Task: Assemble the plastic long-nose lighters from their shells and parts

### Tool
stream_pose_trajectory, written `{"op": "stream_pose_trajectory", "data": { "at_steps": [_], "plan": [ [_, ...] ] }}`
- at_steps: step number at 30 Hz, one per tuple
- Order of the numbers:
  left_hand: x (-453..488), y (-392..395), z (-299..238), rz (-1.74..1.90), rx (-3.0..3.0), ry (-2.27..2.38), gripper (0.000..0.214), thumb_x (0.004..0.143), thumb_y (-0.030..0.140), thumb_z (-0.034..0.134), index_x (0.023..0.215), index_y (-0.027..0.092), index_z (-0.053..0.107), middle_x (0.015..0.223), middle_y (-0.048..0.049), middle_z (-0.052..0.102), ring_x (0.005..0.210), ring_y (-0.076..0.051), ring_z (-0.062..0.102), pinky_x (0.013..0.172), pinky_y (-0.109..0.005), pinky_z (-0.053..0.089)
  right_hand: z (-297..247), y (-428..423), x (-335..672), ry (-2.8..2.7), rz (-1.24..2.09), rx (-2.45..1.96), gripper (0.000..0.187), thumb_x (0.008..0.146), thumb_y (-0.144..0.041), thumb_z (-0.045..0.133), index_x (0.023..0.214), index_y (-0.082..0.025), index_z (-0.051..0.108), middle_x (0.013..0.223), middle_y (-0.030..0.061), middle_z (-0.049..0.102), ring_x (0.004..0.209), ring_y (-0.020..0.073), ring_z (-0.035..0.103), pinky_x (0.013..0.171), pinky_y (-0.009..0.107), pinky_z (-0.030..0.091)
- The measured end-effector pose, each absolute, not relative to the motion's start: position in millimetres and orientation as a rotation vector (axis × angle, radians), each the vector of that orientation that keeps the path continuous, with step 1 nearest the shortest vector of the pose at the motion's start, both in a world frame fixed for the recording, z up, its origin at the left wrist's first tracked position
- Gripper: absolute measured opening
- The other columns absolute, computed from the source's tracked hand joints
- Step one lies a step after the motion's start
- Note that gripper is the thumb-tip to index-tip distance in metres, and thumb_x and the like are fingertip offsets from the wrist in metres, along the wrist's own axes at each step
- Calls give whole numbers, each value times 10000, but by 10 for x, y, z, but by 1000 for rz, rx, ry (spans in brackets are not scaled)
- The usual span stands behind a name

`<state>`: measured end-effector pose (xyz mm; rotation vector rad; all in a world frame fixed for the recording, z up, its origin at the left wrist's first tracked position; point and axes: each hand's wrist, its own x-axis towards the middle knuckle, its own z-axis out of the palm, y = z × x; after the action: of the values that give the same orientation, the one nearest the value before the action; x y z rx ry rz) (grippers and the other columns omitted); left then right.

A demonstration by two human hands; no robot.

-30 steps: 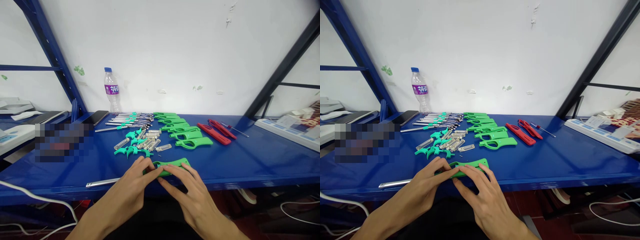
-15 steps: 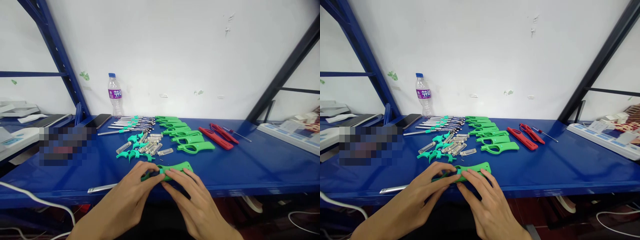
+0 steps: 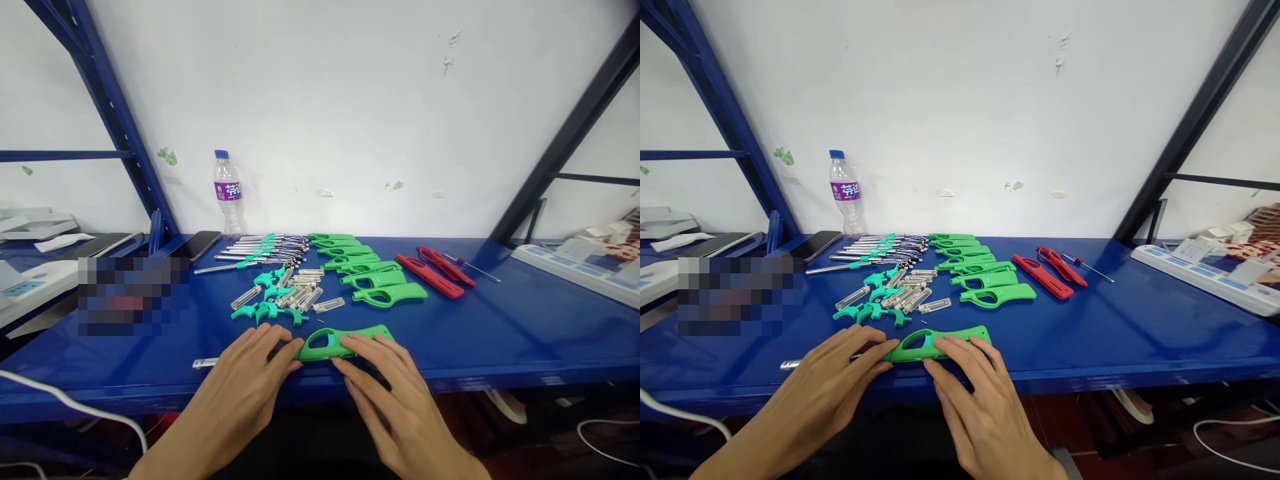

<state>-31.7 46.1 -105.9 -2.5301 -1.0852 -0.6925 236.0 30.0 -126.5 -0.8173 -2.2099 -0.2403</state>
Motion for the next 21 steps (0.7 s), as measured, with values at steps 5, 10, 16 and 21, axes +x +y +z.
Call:
{"op": "stream_pose_trajectory", "data": {
  "at_steps": [5, 10, 16, 21],
  "plan": [
    [-252, 464, -1025, -798, -2470, -951, 258, 1121, 219, 446, 1329, 135, 572, 1095, -106, 661, 957, -264, 671, 819, -414, 600, -1274, 319, 2403, -2158, -186, -791, 388, 1013, -12, 552, 1345, -179, 663, 1424, 123, 659, 1367, 235, 584, 1182, 456, 406],
    [-261, 468, -1031, -713, -2537, -1007, 216, 1128, 208, 404, 1234, 162, 586, 1038, -87, 650, 883, -252, 667, 728, -392, 595, -1294, 325, 2405, -2147, -173, -790, 381, 1015, -10, 573, 1340, -185, 667, 1403, 112, 664, 1347, 225, 589, 1185, 454, 395],
    [-267, 469, -1030, -636, -2654, -1092, 230, 1125, 175, 351, 1207, 185, 566, 1024, -78, 629, 881, -248, 662, 715, -382, 583, -1344, 343, 2393, -2129, -179, -802, 399, 1024, 12, 551, 1338, -204, 670, 1378, 104, 683, 1321, 228, 614, 1150, 470, 428],
    [-283, 458, -1010, -630, -2680, -1095, 249, 1132, 171, 304, 1202, 205, 541, 1014, -61, 636, 847, -224, 685, 695, -345, 565, -1342, 333, 2386, -2134, -165, -799, 405, 1022, 21, 532, 1327, -199, 682, 1361, 109, 693, 1300, 235, 637, 1131, 478, 455]
  ]
}}
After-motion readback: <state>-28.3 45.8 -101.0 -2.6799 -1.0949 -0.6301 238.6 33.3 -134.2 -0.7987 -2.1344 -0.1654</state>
